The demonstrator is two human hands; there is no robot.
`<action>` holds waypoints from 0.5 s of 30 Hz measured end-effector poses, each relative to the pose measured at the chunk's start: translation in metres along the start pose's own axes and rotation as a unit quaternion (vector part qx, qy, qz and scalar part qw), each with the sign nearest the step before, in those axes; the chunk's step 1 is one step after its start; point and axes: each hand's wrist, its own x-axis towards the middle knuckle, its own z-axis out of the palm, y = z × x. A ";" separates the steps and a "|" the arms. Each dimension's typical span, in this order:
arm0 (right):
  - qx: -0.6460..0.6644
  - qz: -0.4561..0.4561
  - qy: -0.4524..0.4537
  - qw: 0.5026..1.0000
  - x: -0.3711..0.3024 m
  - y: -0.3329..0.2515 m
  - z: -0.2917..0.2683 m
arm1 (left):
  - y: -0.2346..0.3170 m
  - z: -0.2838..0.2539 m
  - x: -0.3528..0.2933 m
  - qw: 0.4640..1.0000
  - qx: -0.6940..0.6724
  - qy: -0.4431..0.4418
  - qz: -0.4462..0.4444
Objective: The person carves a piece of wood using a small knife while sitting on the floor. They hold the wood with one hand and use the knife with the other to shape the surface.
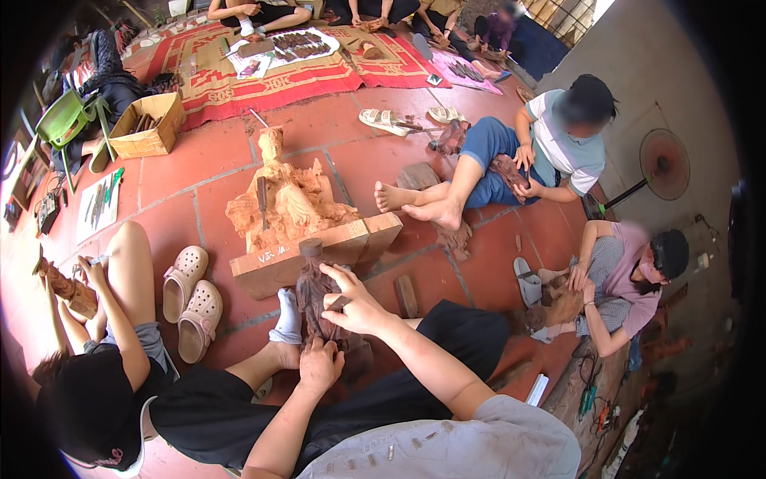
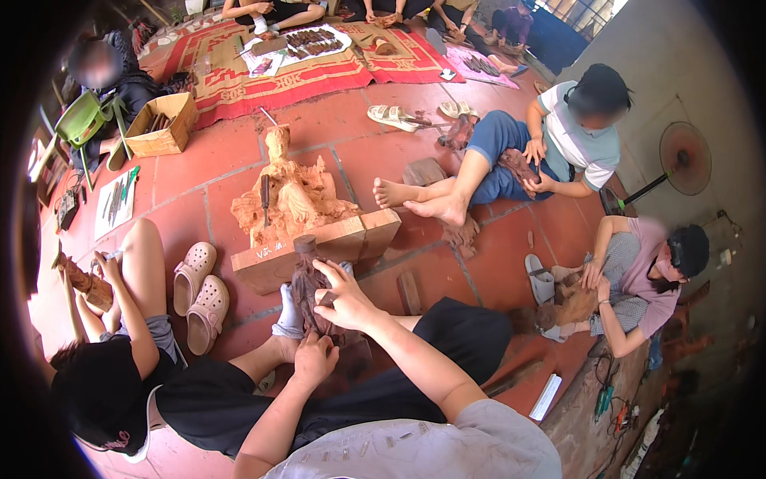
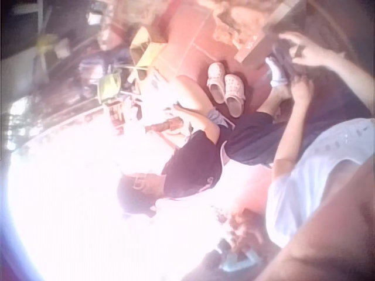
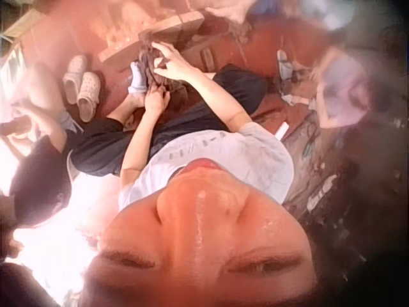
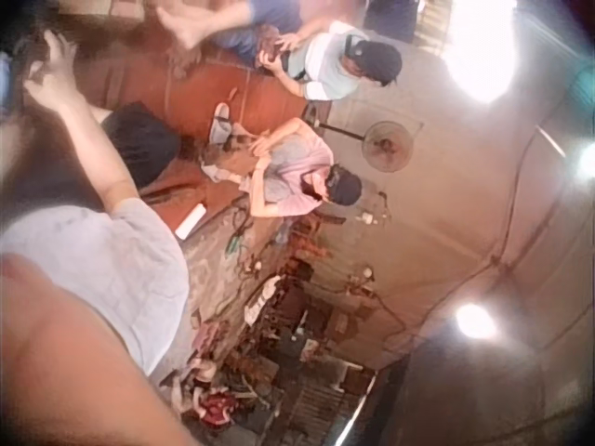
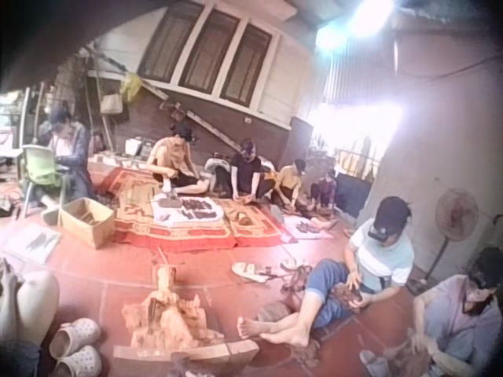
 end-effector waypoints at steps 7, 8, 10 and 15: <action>0.091 0.044 0.037 0.994 0.003 0.020 -0.003 | 0.004 -0.003 0.000 1.000 -0.001 -0.006 0.001; 0.073 0.027 0.046 0.996 0.001 0.015 0.000 | 0.005 -0.003 -0.001 1.000 -0.007 0.007 0.003; 0.028 0.002 0.039 0.999 -0.001 0.004 0.006 | 0.000 -0.003 -0.001 1.000 0.000 0.018 0.008; 0.097 0.026 0.039 0.994 -0.005 0.020 0.005 | 0.004 -0.005 -0.001 1.000 -0.014 -0.007 -0.003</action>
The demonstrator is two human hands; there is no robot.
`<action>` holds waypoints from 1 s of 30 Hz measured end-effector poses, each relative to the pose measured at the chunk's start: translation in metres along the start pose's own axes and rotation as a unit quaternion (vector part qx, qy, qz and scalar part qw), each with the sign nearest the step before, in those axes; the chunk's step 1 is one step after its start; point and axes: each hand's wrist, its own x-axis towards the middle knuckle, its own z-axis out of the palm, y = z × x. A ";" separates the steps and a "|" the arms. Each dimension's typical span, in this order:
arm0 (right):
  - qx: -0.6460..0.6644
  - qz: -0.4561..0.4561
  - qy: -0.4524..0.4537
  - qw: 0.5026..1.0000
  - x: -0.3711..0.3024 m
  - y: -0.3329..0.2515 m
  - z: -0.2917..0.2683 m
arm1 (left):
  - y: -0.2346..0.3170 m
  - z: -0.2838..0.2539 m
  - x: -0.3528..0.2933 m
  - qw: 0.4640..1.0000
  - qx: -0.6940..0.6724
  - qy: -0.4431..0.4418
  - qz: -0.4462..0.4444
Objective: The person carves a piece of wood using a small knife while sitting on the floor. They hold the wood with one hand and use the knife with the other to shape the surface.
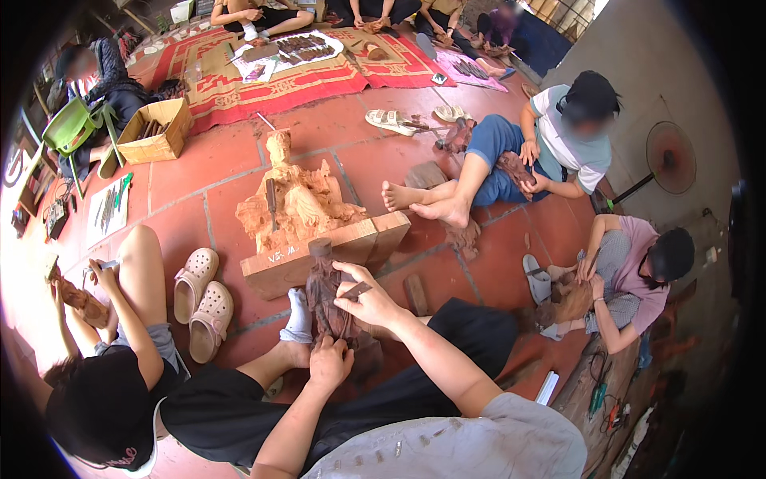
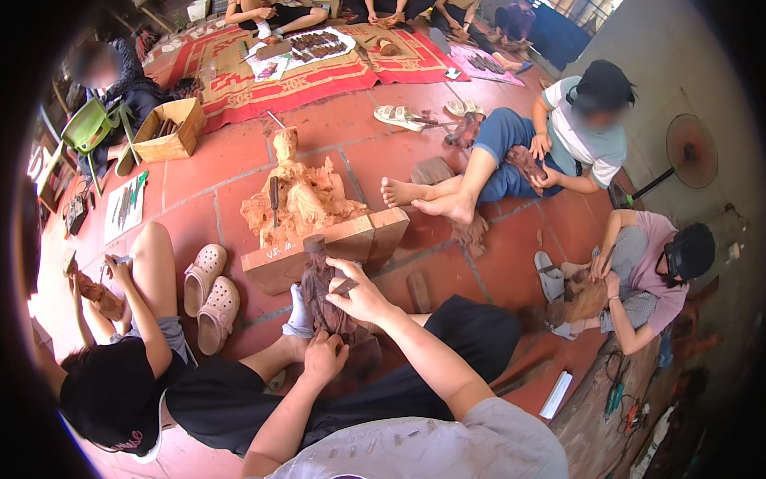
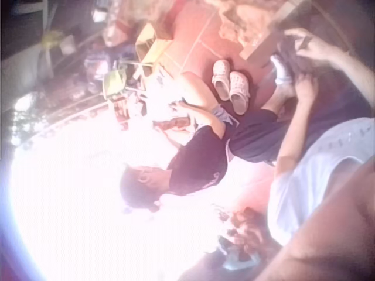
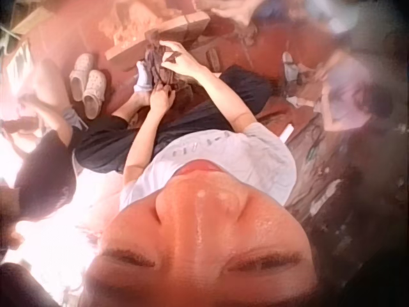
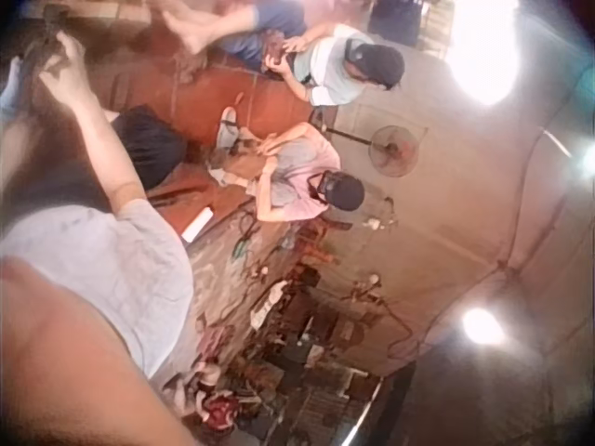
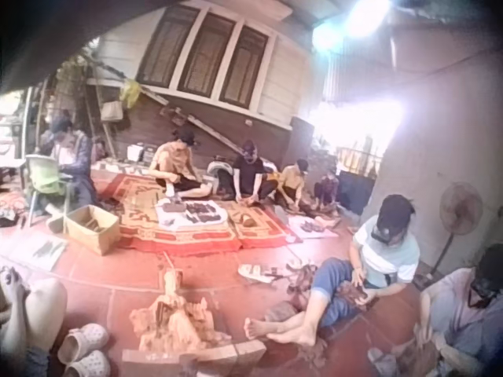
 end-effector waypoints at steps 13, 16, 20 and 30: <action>-0.023 0.003 0.001 1.000 -0.005 -0.006 0.004 | -0.005 0.005 0.001 1.000 -0.011 0.004 0.020; -0.053 -0.026 0.054 0.997 -0.004 -0.007 0.009 | -0.007 0.005 -0.001 1.000 -0.013 0.010 0.019; 0.010 -0.001 0.204 0.979 -0.001 -0.004 -0.002 | -0.007 0.003 0.000 0.999 -0.024 -0.006 0.022; 0.013 0.025 0.223 0.974 -0.097 0.005 0.005 | 0.026 -0.036 -0.007 0.998 -0.035 -0.049 0.032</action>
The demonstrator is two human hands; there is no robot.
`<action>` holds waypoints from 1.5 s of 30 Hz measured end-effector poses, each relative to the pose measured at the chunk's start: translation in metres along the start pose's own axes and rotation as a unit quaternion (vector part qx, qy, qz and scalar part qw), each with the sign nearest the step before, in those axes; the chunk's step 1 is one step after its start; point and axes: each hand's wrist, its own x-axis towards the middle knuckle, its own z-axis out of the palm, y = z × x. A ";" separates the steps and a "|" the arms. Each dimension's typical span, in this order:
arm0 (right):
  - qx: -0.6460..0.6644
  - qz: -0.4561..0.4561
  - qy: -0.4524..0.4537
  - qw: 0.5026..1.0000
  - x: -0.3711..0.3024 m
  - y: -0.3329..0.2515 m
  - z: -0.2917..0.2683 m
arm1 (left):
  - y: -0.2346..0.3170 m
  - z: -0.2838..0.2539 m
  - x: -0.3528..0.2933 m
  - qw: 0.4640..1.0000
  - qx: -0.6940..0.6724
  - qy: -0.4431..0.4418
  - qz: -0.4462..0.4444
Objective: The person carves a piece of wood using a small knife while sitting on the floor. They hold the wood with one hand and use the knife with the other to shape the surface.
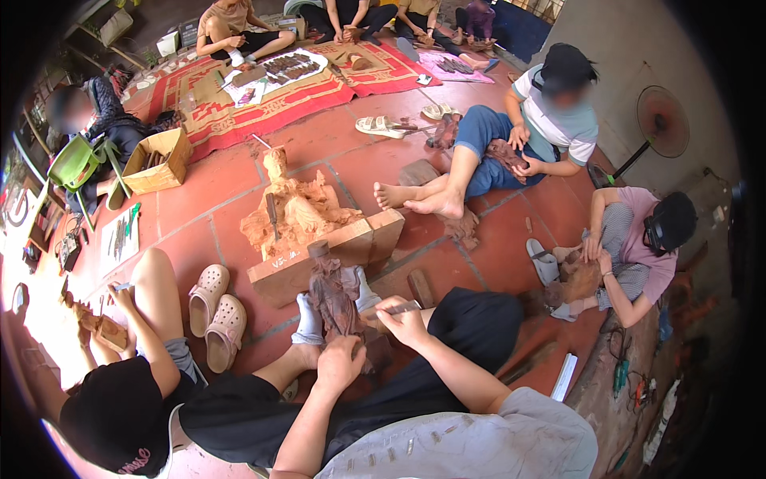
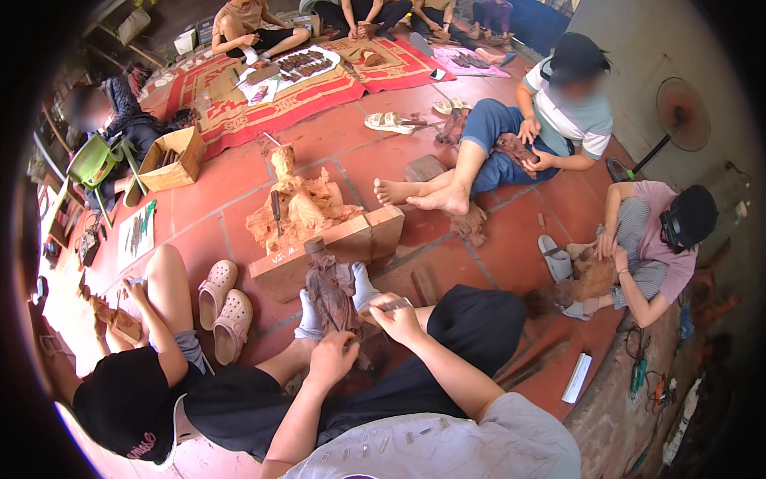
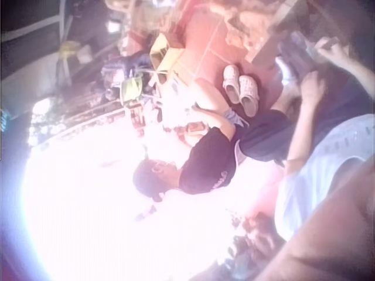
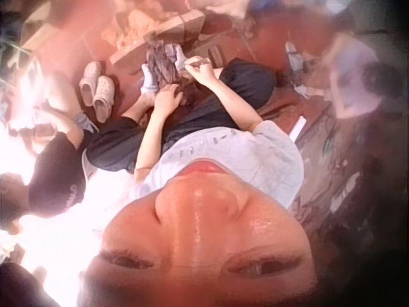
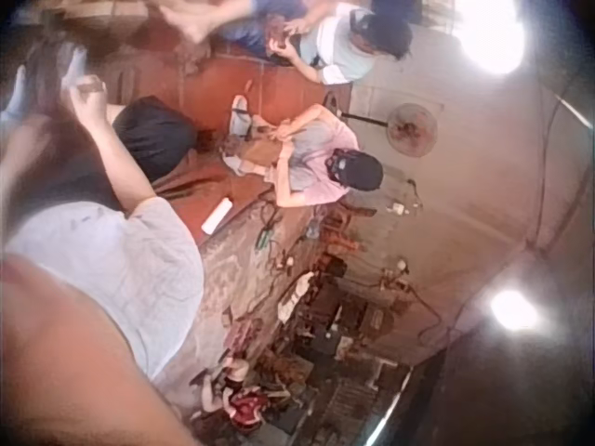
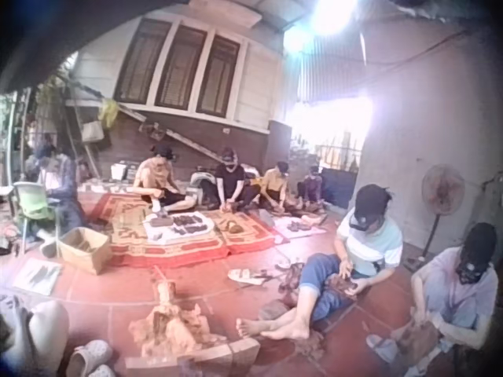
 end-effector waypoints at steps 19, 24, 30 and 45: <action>0.324 0.230 0.079 0.914 -0.018 0.012 0.004 | 0.002 0.038 0.010 0.982 0.189 -0.002 0.019; 0.370 0.286 0.075 0.881 0.002 -0.008 0.024 | -0.011 0.039 -0.016 1.000 0.021 0.010 -0.018; 0.218 0.177 0.018 0.960 -0.032 -0.017 0.034 | -0.005 0.019 -0.047 0.893 -0.408 -0.033 -0.187; -0.122 -0.131 -0.178 0.968 -0.004 -0.029 0.049 | 0.006 -0.003 -0.015 0.783 -0.556 -0.057 -0.273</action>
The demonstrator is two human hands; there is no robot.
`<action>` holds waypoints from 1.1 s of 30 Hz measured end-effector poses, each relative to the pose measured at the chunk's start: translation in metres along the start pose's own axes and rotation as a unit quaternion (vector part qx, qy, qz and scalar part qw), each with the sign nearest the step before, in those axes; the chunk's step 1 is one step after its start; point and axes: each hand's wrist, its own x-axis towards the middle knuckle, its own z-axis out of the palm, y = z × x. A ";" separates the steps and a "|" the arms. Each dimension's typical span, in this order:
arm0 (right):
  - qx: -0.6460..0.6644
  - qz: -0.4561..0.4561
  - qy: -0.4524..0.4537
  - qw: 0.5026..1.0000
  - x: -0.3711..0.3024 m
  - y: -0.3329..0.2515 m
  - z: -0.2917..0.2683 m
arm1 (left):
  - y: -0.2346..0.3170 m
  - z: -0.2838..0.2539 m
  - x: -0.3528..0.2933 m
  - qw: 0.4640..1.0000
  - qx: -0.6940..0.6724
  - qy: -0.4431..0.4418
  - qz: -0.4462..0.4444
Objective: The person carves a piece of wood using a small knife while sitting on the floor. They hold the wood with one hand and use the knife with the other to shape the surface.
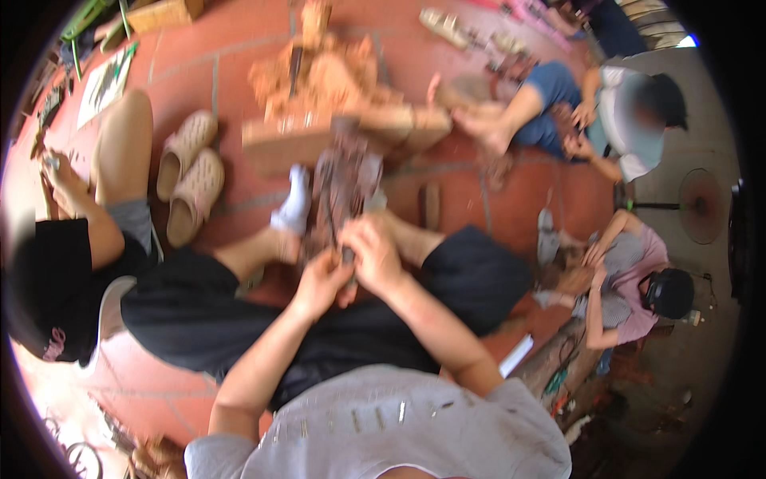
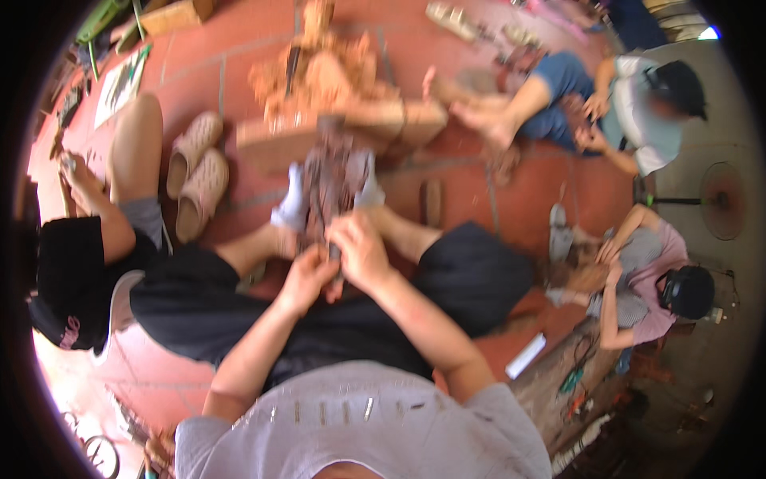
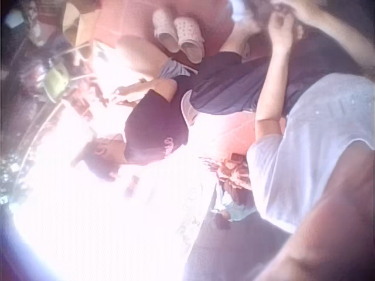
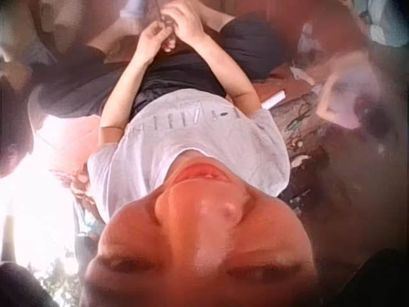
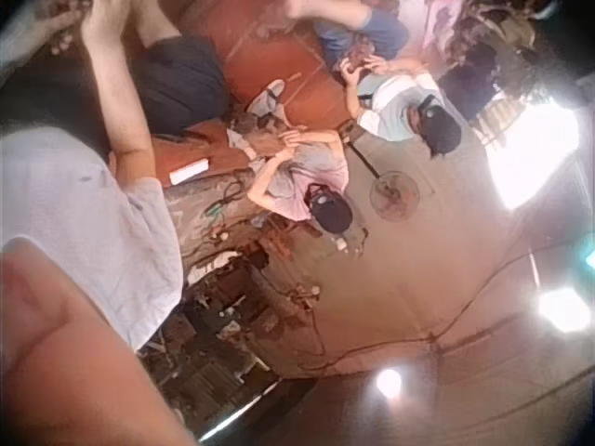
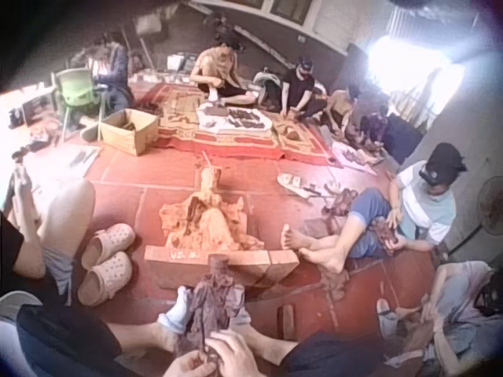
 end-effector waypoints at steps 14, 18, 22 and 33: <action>0.048 0.033 -0.037 0.998 -0.007 -0.003 -0.002 | -0.018 -0.004 -0.005 0.998 0.018 -0.016 -0.051; 0.052 0.027 -0.039 0.998 -0.004 -0.003 -0.002 | -0.007 -0.003 -0.012 0.999 0.009 -0.015 -0.040; 0.029 0.013 -0.005 0.999 0.012 0.014 0.007 | 0.004 -0.007 0.007 0.999 0.035 -0.016 -0.007; 0.007 0.014 -0.007 1.000 0.000 0.001 0.005 | 0.002 -0.008 -0.012 0.997 0.054 -0.016 -0.043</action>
